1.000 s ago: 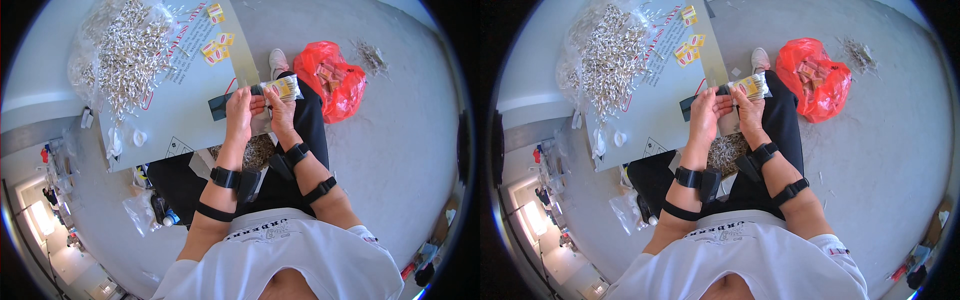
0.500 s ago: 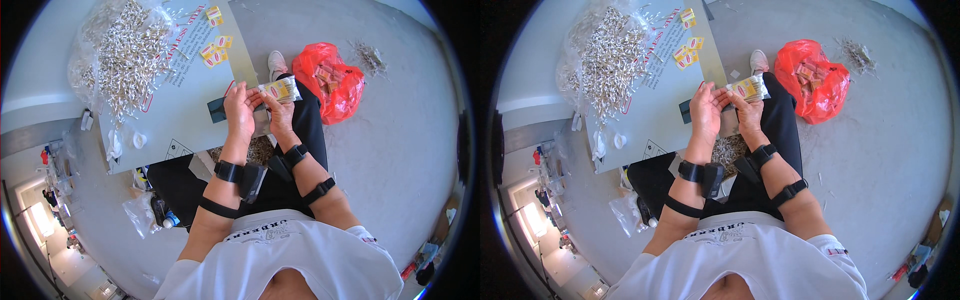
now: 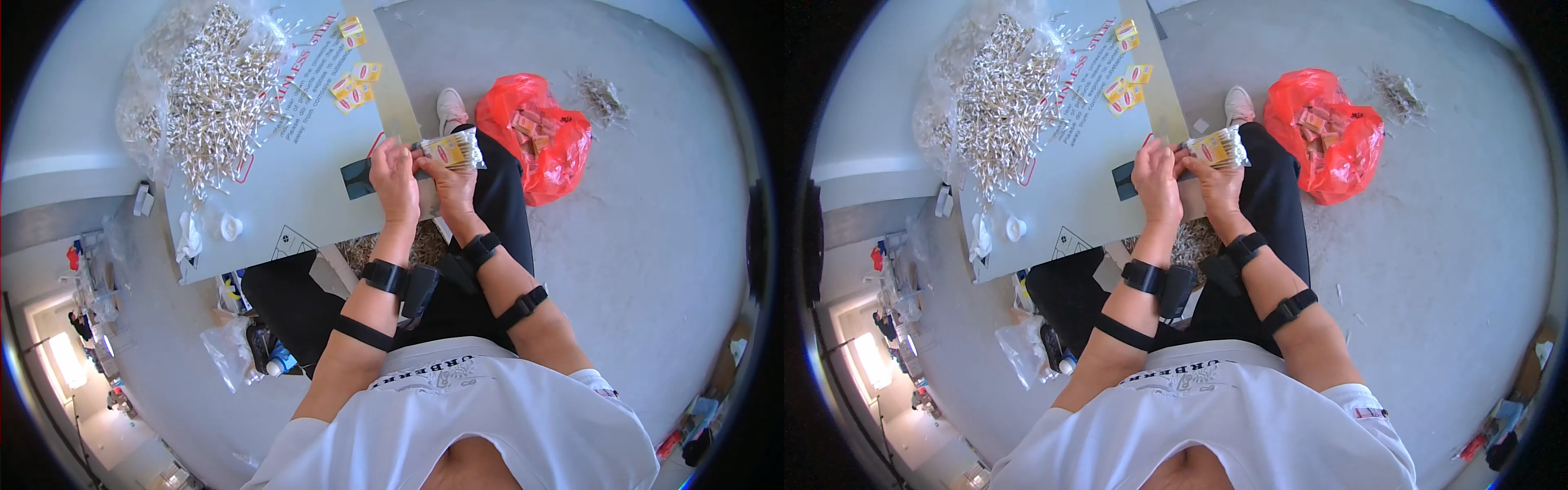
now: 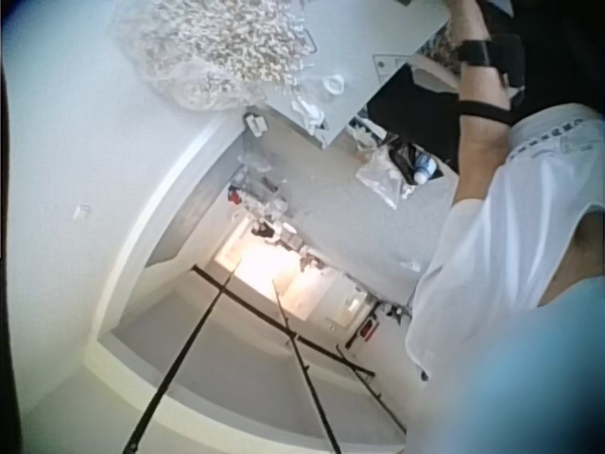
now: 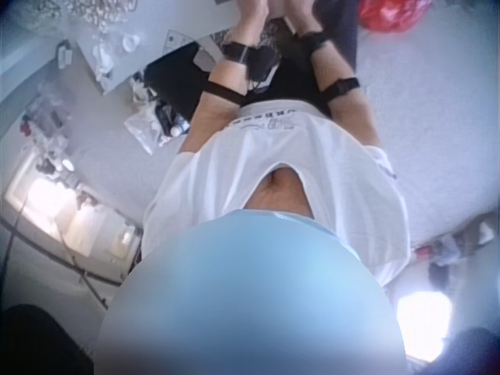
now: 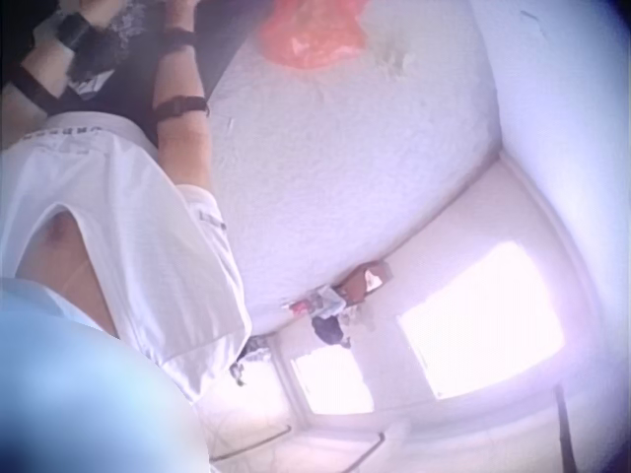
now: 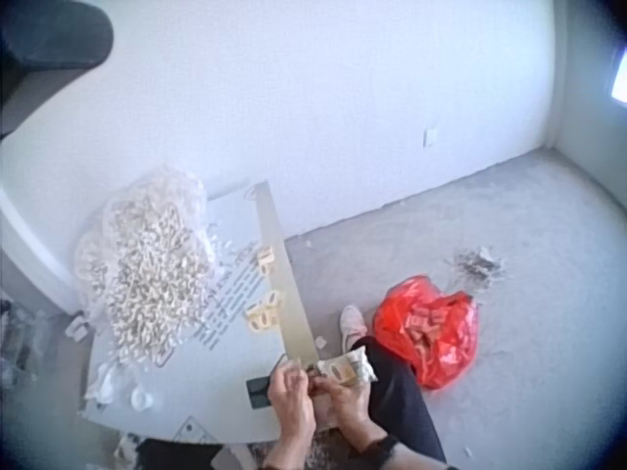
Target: The recorder is assembling small medical or hygiene components by inserting white sticks into a organized plastic strip or holder.
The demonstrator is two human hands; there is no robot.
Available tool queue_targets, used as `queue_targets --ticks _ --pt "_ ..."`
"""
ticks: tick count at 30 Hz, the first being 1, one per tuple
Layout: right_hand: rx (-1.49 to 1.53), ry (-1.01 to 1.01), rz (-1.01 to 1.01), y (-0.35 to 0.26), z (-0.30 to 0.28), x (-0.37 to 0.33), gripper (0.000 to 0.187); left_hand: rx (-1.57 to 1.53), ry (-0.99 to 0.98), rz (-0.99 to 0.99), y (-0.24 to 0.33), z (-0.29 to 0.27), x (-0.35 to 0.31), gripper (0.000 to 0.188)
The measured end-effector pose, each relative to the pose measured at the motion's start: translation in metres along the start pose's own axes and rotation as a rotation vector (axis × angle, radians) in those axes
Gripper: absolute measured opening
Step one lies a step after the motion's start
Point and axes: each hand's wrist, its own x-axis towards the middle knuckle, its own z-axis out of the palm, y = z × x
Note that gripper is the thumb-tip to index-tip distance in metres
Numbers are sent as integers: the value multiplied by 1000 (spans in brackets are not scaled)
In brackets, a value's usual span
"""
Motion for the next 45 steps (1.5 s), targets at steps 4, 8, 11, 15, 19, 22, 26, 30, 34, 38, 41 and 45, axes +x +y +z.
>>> queue_targets --ticks 4,8,11,15,19,22,26,30,34,38,41,45 --pt "-122 166 -32 -5 8 -5 26 287 50 292 -2 -19 -1 23" --pt "-14 180 -75 -8 12 -6 21 255 75 122 9 -42 -5 18" --pt "-15 214 -29 -1 17 -4 23 198 96 113 13 -45 -6 16" --pt "-191 243 -53 12 19 -4 29 219 96 53 17 -40 -7 16" --pt "-329 245 -55 18 25 -1 33 260 94 59 17 -40 -3 16" --pt "-356 257 -22 17 24 3 34 302 61 83 21 -39 2 16" --pt "-286 286 17 7 25 5 41 379 -33 -20 29 -43 2 17" --pt "-202 349 -56 -8 9 8 43 402 -102 -58 35 -49 -5 15" --pt "-89 525 -51 -40 5 13 42 390 -108 -55 35 -50 -11 15" --pt "-77 360 156 -76 7 6 27 473 -137 164 41 -44 -15 19" --pt "308 84 645 -84 -4 -2 16 511 -204 488 77 -13 -31 31" --pt "359 -15 956 -84 25 -28 16 780 -427 836 107 -31 -33 34"
